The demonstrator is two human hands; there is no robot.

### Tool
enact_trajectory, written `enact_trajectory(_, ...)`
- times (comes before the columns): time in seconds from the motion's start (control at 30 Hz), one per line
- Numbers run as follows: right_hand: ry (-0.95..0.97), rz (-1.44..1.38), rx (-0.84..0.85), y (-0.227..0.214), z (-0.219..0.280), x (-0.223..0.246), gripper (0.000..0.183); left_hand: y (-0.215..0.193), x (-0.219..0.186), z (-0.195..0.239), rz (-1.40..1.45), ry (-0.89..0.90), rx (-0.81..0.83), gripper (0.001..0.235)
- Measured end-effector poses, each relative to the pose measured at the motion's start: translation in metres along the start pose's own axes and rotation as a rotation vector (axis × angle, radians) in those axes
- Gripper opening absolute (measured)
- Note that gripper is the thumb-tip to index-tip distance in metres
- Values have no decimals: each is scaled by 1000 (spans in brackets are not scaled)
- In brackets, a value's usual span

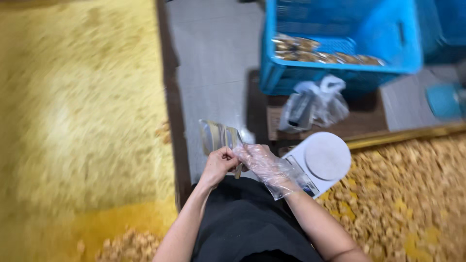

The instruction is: The person scoops dried fruit pieces from a large yellow tray into clear plastic bags, weighs each bag on a digital scale, and places the sealed bags into a blue basket. The process is repeated multiple times with consistent hand movements.

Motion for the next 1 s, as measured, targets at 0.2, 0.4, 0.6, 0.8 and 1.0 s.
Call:
enact_trajectory(0.2,-257,-41,171,100,-11,18,37,-45,-12,106,-593,282,-676,14)
enact_trajectory(0.4,-222,165,341,194,-11,34,26,-61,6,186,-790,386,-1052,34)
enact_trajectory(0.6,-342,267,471,282,29,45,26,-86,53,274,-731,236,-1183,36)
enact_trajectory(0.8,-328,402,496,358,51,47,25,-94,99,346,-851,-70,-1217,69)
enact_trajectory(1.0,-757,600,557,406,100,39,18,-102,163,398,-704,-325,-1376,82)
Point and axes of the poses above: each hand's wrist, its own z-axis away from the middle knuckle, its own y-axis out of the palm, x = y × z, the point moved 5 cm from there along -z, towards the middle knuckle, and after that the axes turned 6 degrees about x, right-handed, at the moved point
